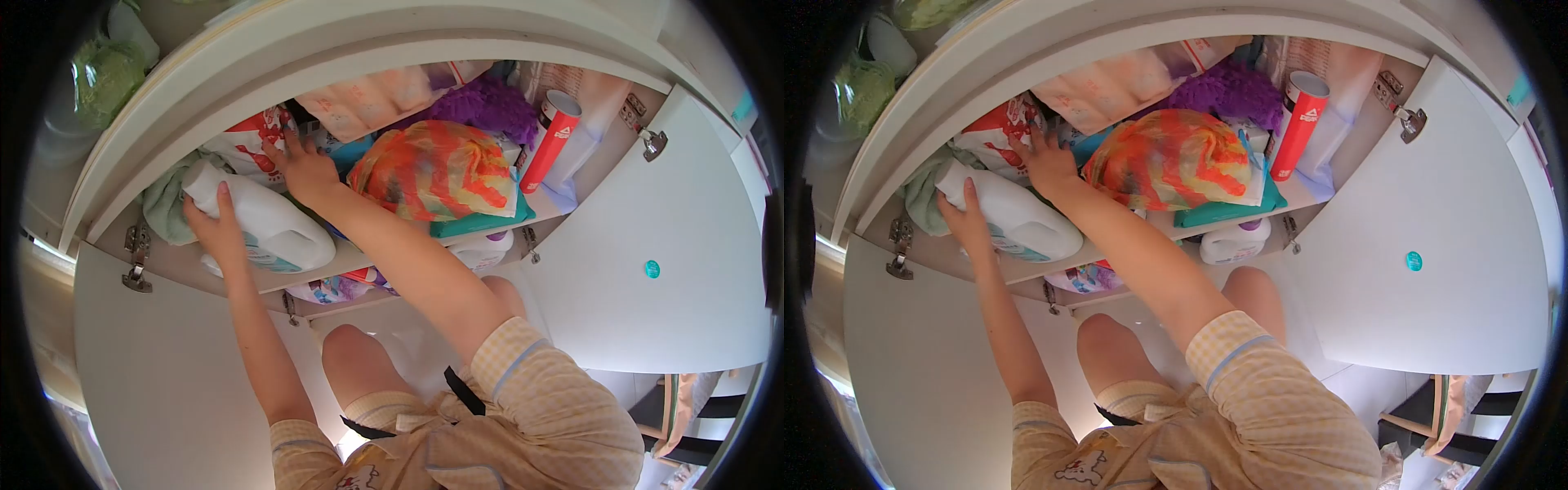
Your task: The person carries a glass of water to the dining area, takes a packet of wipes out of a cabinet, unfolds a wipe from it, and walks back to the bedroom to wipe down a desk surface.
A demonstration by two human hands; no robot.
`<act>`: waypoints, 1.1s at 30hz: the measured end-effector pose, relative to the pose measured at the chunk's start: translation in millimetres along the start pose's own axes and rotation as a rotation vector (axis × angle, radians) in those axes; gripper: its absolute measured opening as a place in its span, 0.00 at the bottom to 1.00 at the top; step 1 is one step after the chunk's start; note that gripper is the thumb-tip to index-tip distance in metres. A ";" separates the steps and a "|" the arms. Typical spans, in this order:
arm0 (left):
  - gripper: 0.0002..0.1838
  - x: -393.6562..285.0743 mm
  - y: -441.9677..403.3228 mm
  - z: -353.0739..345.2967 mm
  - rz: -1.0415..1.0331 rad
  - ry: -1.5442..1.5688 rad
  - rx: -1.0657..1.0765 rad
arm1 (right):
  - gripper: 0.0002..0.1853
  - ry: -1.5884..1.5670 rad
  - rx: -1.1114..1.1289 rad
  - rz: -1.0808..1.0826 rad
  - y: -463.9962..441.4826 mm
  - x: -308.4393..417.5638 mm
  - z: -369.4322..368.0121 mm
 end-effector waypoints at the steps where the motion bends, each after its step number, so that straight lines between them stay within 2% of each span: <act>1: 0.31 1.3 -1.0 -0.6 0.001 0.039 0.004 | 0.27 -0.088 0.103 -0.033 0.3 1.6 0.3; 3: 0.30 2.7 -0.7 0.5 0.012 0.066 -0.010 | 0.25 -0.109 0.095 -0.071 4.7 4.0 14.5; 5: 0.28 5.3 3.4 0.6 0.039 0.127 -0.039 | 0.21 -0.120 0.217 -0.047 9.9 4.5 22.6; 6: 0.28 5.1 3.5 2.2 0.041 0.070 -0.031 | 0.17 -0.126 0.122 -0.008 16.3 6.5 36.9; 7: 0.28 5.1 4.1 2.1 0.038 0.076 -0.017 | 0.17 -0.122 0.119 -0.023 24.2 3.2 44.9; 9: 0.28 5.0 6.2 4.9 0.026 0.100 -0.024 | 0.15 -0.249 -0.139 0.166 45.4 6.9 80.9; 11: 0.29 4.1 9.4 5.1 0.031 0.054 -0.030 | 0.15 -0.330 -0.190 0.179 65.0 -5.6 98.7; 13: 0.29 4.6 13.4 4.6 0.040 0.168 -0.058 | 0.17 0.059 -0.410 0.122 95.2 -22.4 135.1; 14: 0.29 5.0 13.5 3.9 0.039 0.171 -0.055 | 0.17 0.062 -0.410 0.118 104.5 -32.9 140.9; 15: 0.28 1.6 13.5 5.7 -0.023 0.130 -0.073 | 0.17 0.106 -0.467 -0.114 115.8 -57.0 147.8; 17: 0.28 -2.1 16.0 6.9 -0.084 0.094 -0.086 | 0.17 0.154 -0.519 -0.351 134.3 -87.2 134.5; 19: 0.27 -16.6 19.6 10.2 -0.207 -0.110 -0.167 | 0.17 0.180 -0.146 -0.321 138.1 -112.9 74.6; 22: 0.26 -30.7 26.5 7.6 -0.133 -0.039 -0.168 | 0.15 0.090 -0.046 -0.217 133.9 -96.5 57.0; 24: 0.26 -36.3 29.1 8.6 -0.191 -0.112 -0.181 | 0.13 -0.206 0.149 -0.355 131.9 -99.4 43.2; 25: 0.26 -41.2 30.0 9.3 -0.247 -0.186 -0.198 | 0.13 -0.210 0.143 -0.355 132.6 -97.4 42.8; 27: 0.26 -35.4 29.3 10.9 -0.260 -0.201 -0.190 | 0.13 -0.197 -0.053 -0.306 136.2 -94.9 48.1; 28: 0.26 -33.6 28.9 11.2 -0.264 -0.215 -0.181 | 0.13 -0.200 -0.055 -0.304 136.5 -96.8 44.2; 30: 0.26 -36.8 29.1 10.5 -0.219 -0.101 -0.153 | 0.19 -0.144 -0.310 -0.222 137.9 -93.5 59.3; 31: 0.26 -36.0 29.8 9.0 -0.171 0.015 -0.126 | 0.19 -0.149 -0.307 -0.215 137.9 -96.3 59.0; 33: 0.26 -37.8 33.6 10.8 -0.129 -0.089 -0.128 | 0.28 0.083 -0.217 -0.132 136.1 -91.3 73.7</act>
Point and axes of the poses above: each hand's wrist, its own y-axis away from the middle knuckle, its own z-axis out of the back of the hand, x = y × z, the point moved 7 cm from there along -y, towards the middle knuckle, and after that the axes turned 8 degrees about x, right-handed, at the moved point
